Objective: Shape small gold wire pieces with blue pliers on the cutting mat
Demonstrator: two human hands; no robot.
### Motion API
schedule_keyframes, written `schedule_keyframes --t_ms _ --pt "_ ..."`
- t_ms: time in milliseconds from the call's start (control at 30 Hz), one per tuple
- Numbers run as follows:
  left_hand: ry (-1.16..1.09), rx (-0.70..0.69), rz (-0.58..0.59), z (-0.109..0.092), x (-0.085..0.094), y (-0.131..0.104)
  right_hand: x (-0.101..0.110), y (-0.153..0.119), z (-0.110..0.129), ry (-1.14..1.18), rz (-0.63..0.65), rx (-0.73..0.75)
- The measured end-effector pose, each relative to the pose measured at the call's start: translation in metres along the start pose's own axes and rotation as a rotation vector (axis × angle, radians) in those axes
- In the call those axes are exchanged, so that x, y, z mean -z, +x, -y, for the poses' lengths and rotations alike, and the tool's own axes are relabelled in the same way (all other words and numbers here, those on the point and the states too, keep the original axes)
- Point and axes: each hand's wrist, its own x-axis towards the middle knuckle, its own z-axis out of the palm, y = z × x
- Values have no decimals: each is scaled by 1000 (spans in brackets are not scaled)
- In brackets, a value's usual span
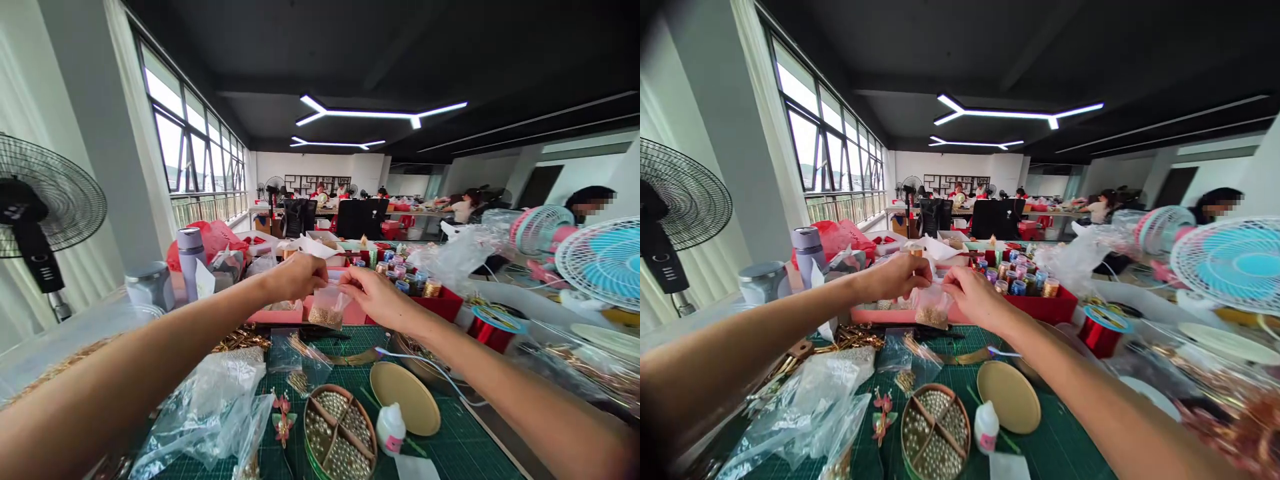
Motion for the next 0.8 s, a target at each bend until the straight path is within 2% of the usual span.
schedule_keyframes --t_ms 133,267,333,433,533,600,700,800 --pt "113 -33 -56 -9 19 3 1 16 13 -28 -41 77" --pt "174 -49 -97 -1 15 3 -3 19 16 -54 -37 91" --pt "193 -3 -132 17 7 5 -4 18 13 -80 -46 78" --pt "254 161 -222 62 -11 10 -4 13 7 -125 -46 60" --pt "289 260 -171 110 -30 13 -2 7 -3 -164 -43 41" --pt "281 297 -125 132 -41 13 0 4 -11 -187 -53 13" --pt "255 350 -100 147 -49 15 2 3 -19 -214 -79 -55" --pt "223 401 -134 150 -45 19 3 7 -22 -227 -86 -121"
